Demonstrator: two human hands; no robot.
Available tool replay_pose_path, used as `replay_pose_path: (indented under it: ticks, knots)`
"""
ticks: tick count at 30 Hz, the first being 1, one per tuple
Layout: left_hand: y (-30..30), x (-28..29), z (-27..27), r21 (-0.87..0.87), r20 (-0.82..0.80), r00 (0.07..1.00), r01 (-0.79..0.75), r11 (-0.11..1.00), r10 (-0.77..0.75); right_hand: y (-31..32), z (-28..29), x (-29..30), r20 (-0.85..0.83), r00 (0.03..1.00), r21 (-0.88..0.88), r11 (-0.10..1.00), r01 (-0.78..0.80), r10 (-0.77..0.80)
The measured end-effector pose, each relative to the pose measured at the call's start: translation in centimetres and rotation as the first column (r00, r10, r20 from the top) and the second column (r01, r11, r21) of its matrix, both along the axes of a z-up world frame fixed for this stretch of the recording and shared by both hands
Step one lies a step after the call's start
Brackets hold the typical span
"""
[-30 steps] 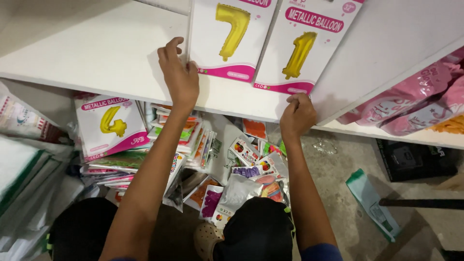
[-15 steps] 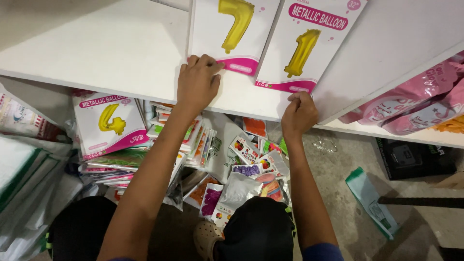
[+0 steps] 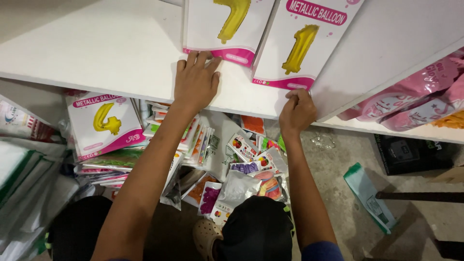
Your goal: Organizing and stocking various metallic balloon packages onto a shelf in a storage area.
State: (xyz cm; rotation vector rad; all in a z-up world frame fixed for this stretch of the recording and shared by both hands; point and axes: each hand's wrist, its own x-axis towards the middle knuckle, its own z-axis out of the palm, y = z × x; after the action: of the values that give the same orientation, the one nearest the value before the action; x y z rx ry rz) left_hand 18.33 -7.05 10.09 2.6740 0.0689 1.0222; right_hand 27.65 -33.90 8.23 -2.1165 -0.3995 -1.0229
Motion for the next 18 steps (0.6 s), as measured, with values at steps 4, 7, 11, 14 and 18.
replay_pose_path:
  ticks: [4,7,11,14,18]
  knots:
    - [-0.2,-0.6,0.6,-0.033,-0.014,1.0,0.009,0.999,-0.009,-0.1,-0.1,0.0,0.028,1.0,-0.006,1.0,0.005,-0.005]
    - [-0.3,-0.8,0.8,-0.063,-0.004,1.0,0.012,0.998,-0.013,0.0,0.0,-0.1,0.03,0.999,-0.01,1.0,0.023,-0.023]
    - [-0.3,-0.9,0.9,-0.084,0.005,1.0,0.01,0.996,-0.01,-0.1,-0.4,0.2,0.042,0.999,0.016,1.0,-0.002,0.001]
    - [-0.3,-0.9,0.8,-0.1,-0.02,1.0,0.004,0.995,-0.006,0.1,-0.1,0.1,-0.046,0.999,0.021,0.999,0.028,-0.027]
    - [-0.6,-2.3,-0.4,-0.089,0.017,0.999,-0.033,0.996,0.034,-0.9,-0.6,0.4,0.143,0.982,-0.043,0.991,-0.123,0.128]
